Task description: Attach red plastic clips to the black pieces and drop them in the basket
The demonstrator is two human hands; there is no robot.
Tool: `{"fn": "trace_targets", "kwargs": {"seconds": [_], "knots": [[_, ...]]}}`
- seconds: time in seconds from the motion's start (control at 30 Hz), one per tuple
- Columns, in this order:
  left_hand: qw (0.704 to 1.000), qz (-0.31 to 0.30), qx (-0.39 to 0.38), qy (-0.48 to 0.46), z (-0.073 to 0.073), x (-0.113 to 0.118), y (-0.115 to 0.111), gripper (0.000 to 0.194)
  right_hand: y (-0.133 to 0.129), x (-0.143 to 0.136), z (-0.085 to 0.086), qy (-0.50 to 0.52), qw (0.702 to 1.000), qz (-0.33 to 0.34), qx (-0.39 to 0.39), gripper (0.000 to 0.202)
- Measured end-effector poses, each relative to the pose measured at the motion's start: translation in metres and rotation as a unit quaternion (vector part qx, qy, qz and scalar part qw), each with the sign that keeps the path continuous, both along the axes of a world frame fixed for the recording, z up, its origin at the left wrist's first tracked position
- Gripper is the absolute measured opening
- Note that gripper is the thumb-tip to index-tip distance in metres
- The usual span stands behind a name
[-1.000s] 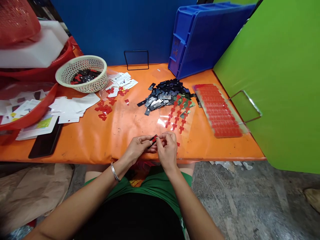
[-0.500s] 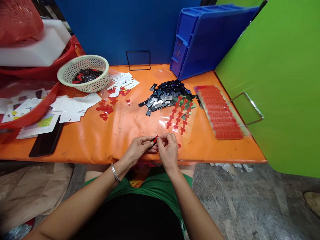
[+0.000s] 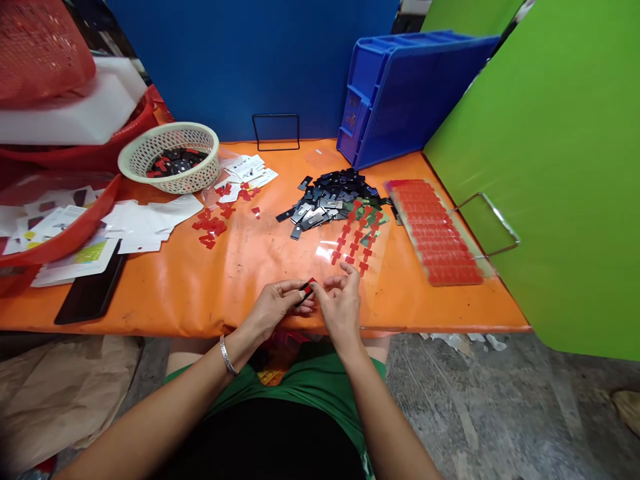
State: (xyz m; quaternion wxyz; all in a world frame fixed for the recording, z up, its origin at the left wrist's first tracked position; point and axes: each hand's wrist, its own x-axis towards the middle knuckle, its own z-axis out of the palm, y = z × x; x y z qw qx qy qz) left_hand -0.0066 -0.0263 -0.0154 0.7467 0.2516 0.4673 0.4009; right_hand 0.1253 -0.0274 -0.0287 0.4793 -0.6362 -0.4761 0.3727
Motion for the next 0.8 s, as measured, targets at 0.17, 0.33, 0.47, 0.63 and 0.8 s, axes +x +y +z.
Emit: {"fn": "trace_targets", "kwargs": {"seconds": [0.17,0.33,0.47,0.63,0.8], "knots": [[1.0,-0.013,0.008,-0.003,0.001,-0.001,0.001,0.024,0.006,0.005,0.003,0.086,0.988,0.103,-0.073,0.034],[0.999,-0.03,0.001,-0.012,0.0,-0.002,-0.001,0.024,0.009,0.005,0.001,0.122,0.985,0.064,-0.103,0.044],[0.998,-0.032,0.01,-0.055,0.007,-0.014,0.003,0.026,0.006,0.003,0.002,0.172,0.977,0.02,-0.127,0.053],[0.993,0.1,0.061,-0.016,0.037,-0.067,0.06,0.013,0.004,0.001,-0.008,0.153,0.982,0.012,-0.109,0.058],[0.936,0.305,0.161,0.077,0.085,-0.158,0.149,0.008,0.003,0.0,-0.013,0.151,0.984,0.026,-0.094,0.055]]}}
